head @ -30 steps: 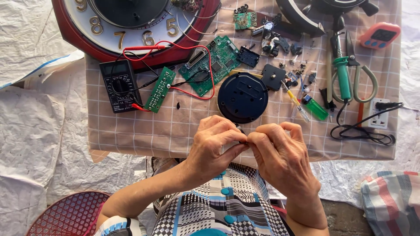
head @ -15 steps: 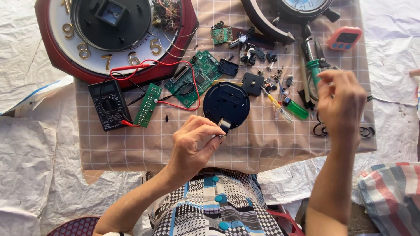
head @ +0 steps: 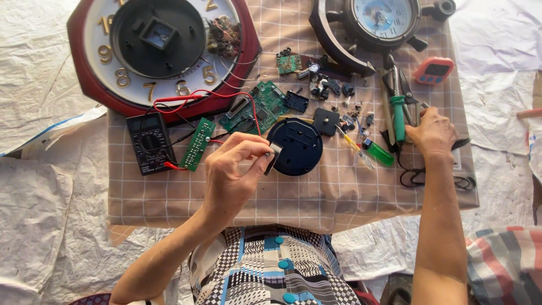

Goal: The person works on a disassembled clock mechanism on a table, using pliers to cut a piece of tape and then applying it to a black circular component. They then handle a small black plastic battery holder, inserting a battery and manipulating its internal contacts.

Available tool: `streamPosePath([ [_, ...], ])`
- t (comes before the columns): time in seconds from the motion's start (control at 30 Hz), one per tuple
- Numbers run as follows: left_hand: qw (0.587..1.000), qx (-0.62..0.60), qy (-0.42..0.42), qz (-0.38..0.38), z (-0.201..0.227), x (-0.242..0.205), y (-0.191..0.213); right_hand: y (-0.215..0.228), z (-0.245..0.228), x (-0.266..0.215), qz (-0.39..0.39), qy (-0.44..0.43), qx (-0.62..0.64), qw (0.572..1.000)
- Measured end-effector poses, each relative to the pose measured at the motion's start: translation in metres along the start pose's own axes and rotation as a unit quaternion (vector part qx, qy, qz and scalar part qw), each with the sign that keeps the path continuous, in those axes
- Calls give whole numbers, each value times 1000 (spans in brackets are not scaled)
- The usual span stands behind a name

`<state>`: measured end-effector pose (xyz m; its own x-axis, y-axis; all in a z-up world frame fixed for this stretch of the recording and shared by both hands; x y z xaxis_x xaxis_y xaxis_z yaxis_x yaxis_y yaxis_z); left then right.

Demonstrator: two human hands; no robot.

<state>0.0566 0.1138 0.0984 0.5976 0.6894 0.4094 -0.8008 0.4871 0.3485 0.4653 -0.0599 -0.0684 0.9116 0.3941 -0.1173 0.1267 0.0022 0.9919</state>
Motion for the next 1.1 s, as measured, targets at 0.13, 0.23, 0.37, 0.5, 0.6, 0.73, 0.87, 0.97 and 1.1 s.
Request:
streamPosePath([
  [0.13, 999, -23, 24, 14, -9, 6, 10, 1, 1, 5, 10, 8, -97, 995],
  [0.23, 991, -96, 97, -10, -29, 8, 10, 5, 6, 7, 30, 10, -170, 985],
  [0.37, 965, -214, 147, -34, -52, 7, -2, 20, 12, 4, 95, 44, -227, 968],
  [0.5, 940, -281, 192, -33, -71, 5, -11, 27, 35, 10, 190, 75, -294, 934],
  [0.6, 931, -305, 194, -56, -67, 7, -16, 52, 40, -9, 265, 108, -261, 922],
  [0.73, 925, -326, 184, -63, -66, 12, -21, 90, 22, -61, 378, 161, -243, 879],
  [0.87, 932, -310, 171, -79, -59, 16, -25, 86, 18, -65, 351, 236, -130, 897],
  [0.97, 932, -311, 171, -75, -58, 17, -25, 76, -10, -83, 278, 312, -13, 908],
  [1.1, 916, -339, 198, -82, -60, 17, -31, 79, -83, -147, 227, 437, 22, 870],
])
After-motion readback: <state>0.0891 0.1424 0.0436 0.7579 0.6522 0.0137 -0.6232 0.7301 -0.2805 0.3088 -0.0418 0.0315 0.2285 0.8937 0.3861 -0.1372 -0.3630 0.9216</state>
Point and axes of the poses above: each hand's wrist, its own x-axis towards the middle knuckle, its own y-axis out of the back of the hand, z = x × y, the point moved 10 cm from there along x, towards the middle knuckle, and after that the axes turned 4 degrees about x, right-handed, at the moved point
